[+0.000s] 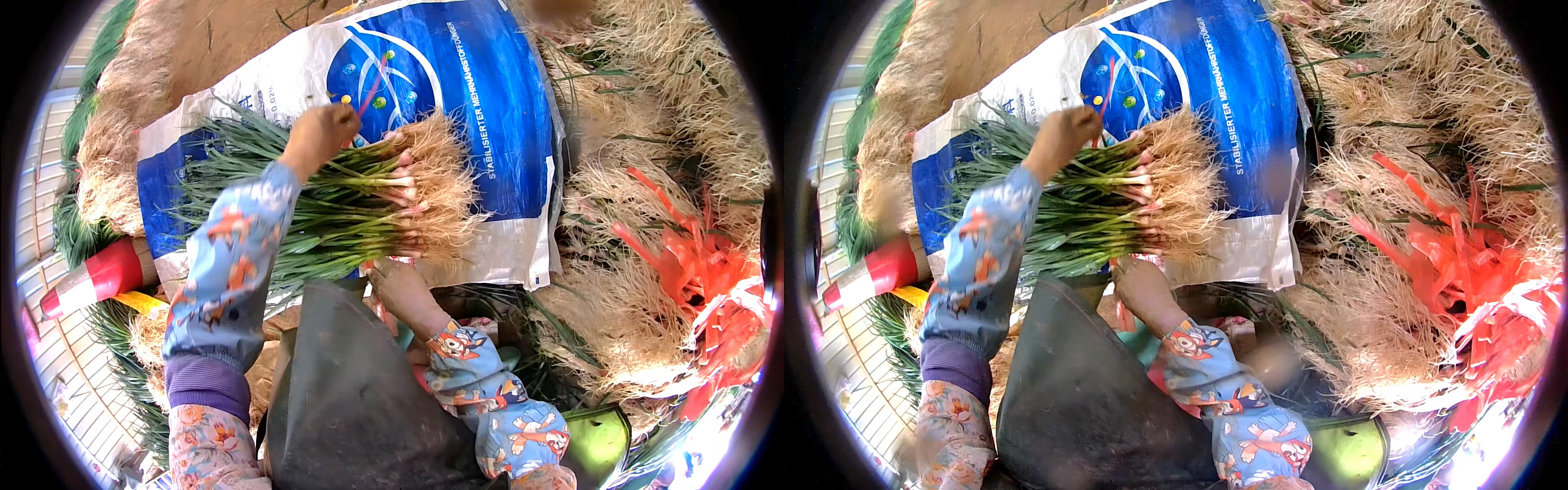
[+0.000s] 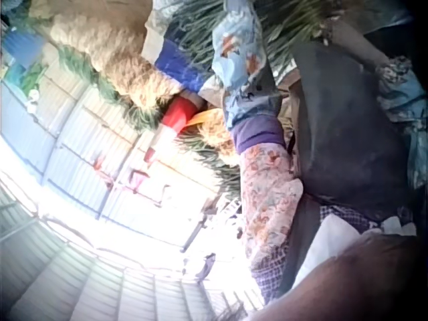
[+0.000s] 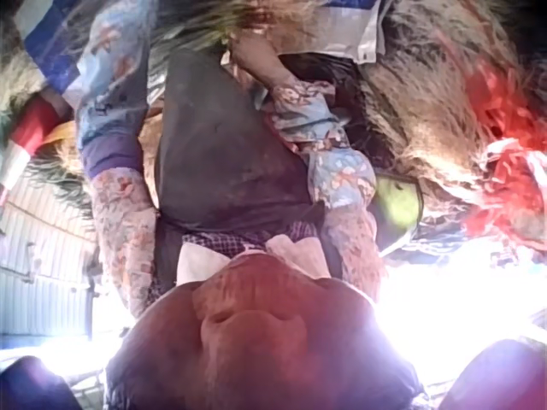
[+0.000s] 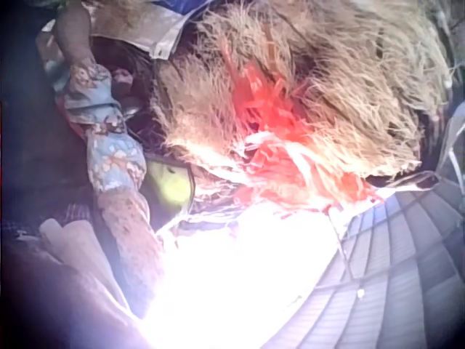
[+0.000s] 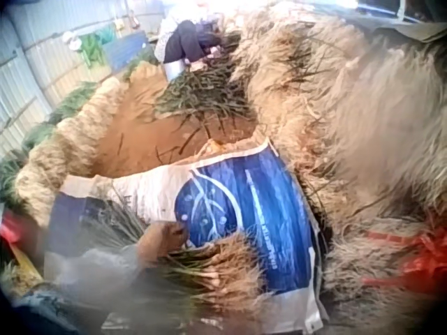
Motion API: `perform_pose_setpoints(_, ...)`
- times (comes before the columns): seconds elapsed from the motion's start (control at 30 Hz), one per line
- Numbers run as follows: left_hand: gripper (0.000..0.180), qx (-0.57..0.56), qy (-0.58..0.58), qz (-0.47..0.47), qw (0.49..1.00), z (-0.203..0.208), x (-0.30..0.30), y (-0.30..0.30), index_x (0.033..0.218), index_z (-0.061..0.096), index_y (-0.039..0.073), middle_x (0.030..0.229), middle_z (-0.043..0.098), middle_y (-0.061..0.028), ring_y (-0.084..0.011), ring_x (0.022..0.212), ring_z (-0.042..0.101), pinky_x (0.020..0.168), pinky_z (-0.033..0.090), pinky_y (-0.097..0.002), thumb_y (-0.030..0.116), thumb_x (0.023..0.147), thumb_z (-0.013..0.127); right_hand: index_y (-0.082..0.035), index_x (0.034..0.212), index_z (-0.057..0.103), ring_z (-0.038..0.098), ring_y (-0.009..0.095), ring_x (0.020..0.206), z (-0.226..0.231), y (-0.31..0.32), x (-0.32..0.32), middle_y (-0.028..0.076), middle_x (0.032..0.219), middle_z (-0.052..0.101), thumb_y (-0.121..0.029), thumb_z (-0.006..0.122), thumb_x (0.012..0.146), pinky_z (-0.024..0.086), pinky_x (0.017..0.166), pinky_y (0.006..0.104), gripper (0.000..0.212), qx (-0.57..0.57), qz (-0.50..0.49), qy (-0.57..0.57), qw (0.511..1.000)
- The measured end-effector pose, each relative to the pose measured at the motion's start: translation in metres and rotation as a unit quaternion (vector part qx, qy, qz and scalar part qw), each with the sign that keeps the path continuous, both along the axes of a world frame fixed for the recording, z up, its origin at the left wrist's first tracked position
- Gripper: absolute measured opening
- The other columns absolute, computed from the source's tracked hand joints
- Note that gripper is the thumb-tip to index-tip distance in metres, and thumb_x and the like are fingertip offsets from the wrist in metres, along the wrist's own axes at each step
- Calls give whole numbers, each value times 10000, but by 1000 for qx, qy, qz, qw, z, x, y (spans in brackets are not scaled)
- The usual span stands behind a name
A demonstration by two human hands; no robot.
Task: The person bundles bunches of green onions with a red tie and sorts them into piles while sitting on the floor.
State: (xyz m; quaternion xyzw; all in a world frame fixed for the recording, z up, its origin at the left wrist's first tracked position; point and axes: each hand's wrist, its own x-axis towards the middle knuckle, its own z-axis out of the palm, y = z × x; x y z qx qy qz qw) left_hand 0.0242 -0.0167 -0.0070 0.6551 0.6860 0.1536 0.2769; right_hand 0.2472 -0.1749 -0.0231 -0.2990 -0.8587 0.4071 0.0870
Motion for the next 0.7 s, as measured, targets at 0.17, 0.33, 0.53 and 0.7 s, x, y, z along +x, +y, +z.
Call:
perform_pose_setpoints(0.17, 106, 83, -33, 54, 995, 24, 28, -73, 801, 593, 39, 734, 583, -148, -314, 666, 570, 587, 448, -355, 140, 769, 598, -23, 724, 581, 567, 251, 727, 25, 29, -22, 110, 743, 547, -106, 495, 745, 461, 627, 370, 122, 74, -17, 5, 997)
perform_pose_setpoints(0.33, 116, 121, -67, 183, 973, 15, 35, -76, 808, 589, 33, 747, 579, -152, -314, 666, 561, 586, 438, -334, 139, 768, 614, -44, 757, 593, 569, 230, 774, 50, 50, -45, 98, 748, 557, -158, 554, 690, 467, 680, 335, 138, 104, -8, -38, 994)
perform_pose_setpoints(0.53, 133, 116, -206, 206, 950, -4, 42, -76, 814, 571, 8, 685, 569, -74, -122, 614, 531, 589, 429, -253, 131, 791, 616, -39, 769, 586, 578, 242, 773, 32, 45, -40, 110, 741, 557, -174, 555, 713, 471, 669, 341, 149, 36, 26, -54, 998)
perform_pose_setpoints(0.7, 124, 86, -344, 253, 900, -14, 30, -78, 843, 554, -10, 708, 581, -33, -102, 631, 530, 612, 429, -236, 101, 809, 598, -21, 757, 571, 604, 263, 664, 41, -3, -36, 134, 724, 569, -144, 512, 765, 494, 531, 345, 137, 51, 91, -98, 990)
